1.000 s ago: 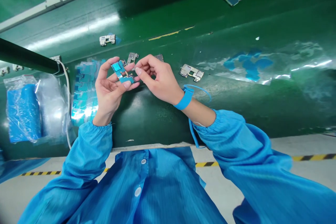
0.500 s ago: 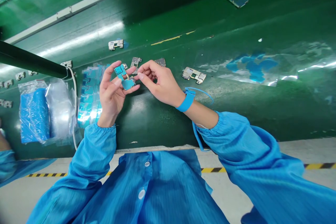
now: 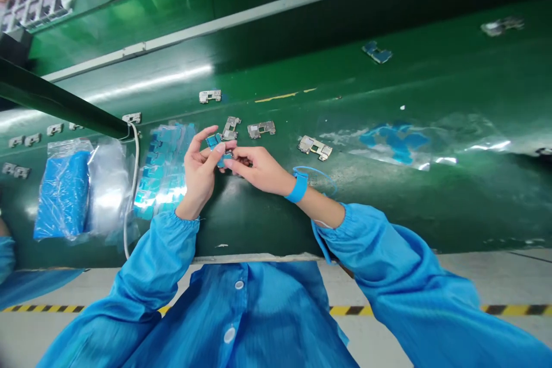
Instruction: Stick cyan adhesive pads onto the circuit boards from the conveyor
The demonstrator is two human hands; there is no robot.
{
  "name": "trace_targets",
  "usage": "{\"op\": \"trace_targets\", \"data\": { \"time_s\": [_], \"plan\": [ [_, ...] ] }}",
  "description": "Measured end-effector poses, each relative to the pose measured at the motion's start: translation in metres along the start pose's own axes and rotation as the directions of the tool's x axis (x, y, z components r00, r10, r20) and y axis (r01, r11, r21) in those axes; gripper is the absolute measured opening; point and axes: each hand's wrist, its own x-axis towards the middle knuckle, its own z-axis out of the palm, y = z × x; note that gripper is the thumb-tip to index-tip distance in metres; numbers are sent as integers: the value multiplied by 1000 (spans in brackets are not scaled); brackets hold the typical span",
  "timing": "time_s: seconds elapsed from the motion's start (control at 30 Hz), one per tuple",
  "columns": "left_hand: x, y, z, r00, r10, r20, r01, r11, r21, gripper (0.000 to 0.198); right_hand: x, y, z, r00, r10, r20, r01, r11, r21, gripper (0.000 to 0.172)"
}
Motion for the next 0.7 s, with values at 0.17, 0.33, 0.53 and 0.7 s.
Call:
{"op": "trace_targets", "data": {
  "time_s": [0.17,0.33,0.53,0.7],
  "plan": [
    [9,3,-6,996,7,-90,-15,996,-85,71,58,9,-57,952,144,-268,-88,973,212,65],
    [17,6,-15,980,18,-198,-39,994,-104,48,146,11,-81,945,148,-293,-287,804,-520,44],
    [21,1,-13,989,30,-147,-43,996,-83,29,215,10,-53,972,90,-217,-218,687,-693,31],
    [19,-2,-8,950,103,-294,-127,990,-61,41,214,-11,-41,981,97,-168,-177,794,-581,22]
  ]
}}
